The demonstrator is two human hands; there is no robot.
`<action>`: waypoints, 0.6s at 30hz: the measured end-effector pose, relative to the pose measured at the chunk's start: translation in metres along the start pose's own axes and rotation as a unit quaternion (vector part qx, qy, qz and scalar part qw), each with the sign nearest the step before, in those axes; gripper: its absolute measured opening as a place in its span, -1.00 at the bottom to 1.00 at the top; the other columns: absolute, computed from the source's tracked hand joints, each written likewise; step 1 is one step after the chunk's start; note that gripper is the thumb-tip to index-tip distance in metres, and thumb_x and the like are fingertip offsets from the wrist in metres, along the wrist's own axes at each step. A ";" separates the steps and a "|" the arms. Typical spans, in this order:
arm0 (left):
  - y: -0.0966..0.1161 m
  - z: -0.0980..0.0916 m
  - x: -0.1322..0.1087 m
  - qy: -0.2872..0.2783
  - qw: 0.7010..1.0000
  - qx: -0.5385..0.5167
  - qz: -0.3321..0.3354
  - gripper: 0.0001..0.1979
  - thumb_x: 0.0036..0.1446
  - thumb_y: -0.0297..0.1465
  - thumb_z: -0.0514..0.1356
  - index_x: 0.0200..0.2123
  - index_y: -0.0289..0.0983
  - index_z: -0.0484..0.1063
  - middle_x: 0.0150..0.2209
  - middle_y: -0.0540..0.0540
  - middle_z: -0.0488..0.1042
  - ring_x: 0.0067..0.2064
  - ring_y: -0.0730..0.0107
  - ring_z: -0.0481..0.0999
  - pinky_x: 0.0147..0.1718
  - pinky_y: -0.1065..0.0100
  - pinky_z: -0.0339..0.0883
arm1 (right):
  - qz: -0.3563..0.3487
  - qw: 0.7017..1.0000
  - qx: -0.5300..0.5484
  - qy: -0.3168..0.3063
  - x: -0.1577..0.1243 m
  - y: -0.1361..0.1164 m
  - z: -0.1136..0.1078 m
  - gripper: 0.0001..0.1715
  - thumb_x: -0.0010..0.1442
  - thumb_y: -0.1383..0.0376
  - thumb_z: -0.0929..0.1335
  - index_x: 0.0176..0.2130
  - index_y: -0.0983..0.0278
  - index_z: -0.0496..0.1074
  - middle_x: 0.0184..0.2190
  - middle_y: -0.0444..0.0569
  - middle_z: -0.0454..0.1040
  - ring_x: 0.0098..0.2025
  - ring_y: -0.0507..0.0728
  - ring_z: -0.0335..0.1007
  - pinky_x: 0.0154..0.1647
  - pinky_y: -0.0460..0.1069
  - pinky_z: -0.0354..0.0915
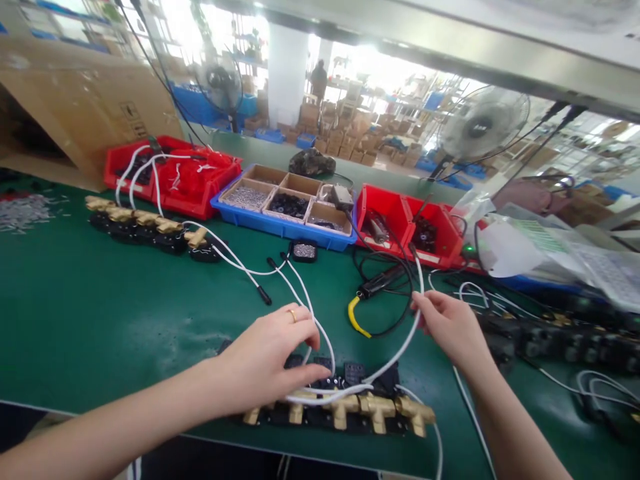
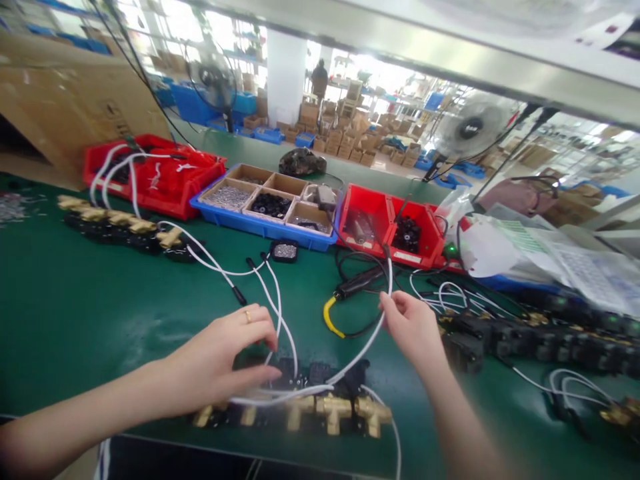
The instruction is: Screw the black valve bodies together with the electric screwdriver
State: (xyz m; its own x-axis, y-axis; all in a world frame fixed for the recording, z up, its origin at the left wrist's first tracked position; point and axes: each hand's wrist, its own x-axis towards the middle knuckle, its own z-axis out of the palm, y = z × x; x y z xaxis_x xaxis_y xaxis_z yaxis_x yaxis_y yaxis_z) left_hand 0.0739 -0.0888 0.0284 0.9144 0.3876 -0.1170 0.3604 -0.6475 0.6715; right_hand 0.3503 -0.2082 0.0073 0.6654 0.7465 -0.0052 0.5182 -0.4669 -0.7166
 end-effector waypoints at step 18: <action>-0.006 -0.008 0.002 -0.140 0.963 -0.216 -0.082 -0.83 0.01 -0.38 0.14 -0.54 -0.25 0.18 -0.55 0.12 0.13 -0.47 0.51 0.13 -0.48 0.44 0.00 | -0.216 0.876 -0.121 -0.415 -0.047 -0.054 0.022 -0.89 0.09 0.48 0.36 -0.34 0.29 0.41 -0.38 -0.15 0.41 -0.31 0.02 0.28 -0.27 -0.08 0.15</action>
State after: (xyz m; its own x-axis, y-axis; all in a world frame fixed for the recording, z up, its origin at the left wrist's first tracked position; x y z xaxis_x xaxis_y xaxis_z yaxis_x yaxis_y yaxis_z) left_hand 0.0724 -0.0789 0.0299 0.8873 0.2303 -0.3996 0.4493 -0.2359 0.8617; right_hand 0.2794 -0.2077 0.0314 -0.1881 0.9191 -0.3462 0.7907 -0.0673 -0.6084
